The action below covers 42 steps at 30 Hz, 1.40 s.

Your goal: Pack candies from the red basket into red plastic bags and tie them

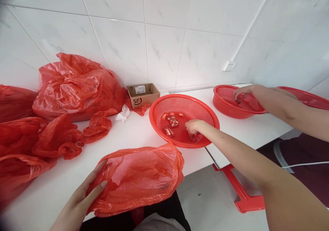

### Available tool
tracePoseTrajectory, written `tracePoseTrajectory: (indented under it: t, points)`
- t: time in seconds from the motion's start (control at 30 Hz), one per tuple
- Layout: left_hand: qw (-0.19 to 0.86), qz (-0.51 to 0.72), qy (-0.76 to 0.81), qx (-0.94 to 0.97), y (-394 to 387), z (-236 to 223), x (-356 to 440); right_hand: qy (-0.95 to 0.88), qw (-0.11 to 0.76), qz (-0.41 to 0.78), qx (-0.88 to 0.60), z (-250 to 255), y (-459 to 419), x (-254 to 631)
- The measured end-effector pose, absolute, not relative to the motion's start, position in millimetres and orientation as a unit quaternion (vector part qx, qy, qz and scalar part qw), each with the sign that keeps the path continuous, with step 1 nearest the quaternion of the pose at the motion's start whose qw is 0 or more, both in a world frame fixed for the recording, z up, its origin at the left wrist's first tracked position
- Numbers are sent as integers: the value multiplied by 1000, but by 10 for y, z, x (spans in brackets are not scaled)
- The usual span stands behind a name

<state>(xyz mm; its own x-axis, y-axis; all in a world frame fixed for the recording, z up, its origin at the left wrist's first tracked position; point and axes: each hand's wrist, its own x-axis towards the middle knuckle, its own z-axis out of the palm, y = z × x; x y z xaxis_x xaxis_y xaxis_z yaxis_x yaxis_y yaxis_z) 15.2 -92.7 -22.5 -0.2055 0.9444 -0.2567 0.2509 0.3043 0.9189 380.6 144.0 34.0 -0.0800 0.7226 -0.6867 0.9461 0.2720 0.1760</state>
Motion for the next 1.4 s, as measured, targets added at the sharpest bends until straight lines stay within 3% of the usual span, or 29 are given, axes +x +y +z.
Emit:
tracePoseTrajectory:
  t: [0.2,0.33,0.47,0.57,0.63,0.7,0.83,0.97,1.13,1.27,1.33,1.4]
  points:
    - [445,419,673,417,-962,-64,266,678,382,-153,609,287,1427,3829]
    - [451,425,666,415,-961,-60,286,700,332,-137,617,373,1428,3836]
    - [452,424,662,422,-940,-171,243,761,169,-133,611,810,1274,3764]
    - [450,433,658,422,-912,-175,285,791,-96,-343,497,1050,840,3440]
    - [458,440,650,417,-896,-128,348,764,-159,-481,401,1009,485,3114]
    - [482,441,634,414,-891,-71,400,774,-138,-509,349,814,220,2797]
    - [465,437,638,431,-932,-7,387,847,-72,-343,400,367,163,2508]
    - [421,440,659,442,-986,-30,320,850,-50,-346,394,302,315,2584]
    - [382,451,671,448,-999,-99,299,844,-70,-393,359,578,302,2705]
    - [370,438,675,464,-984,-170,242,789,-167,-459,374,774,622,2927]
    - [370,431,673,474,-978,-184,233,799,-142,-357,462,759,901,3079]
    - [372,434,673,469,-978,-170,255,812,-47,-234,532,652,1141,3206]
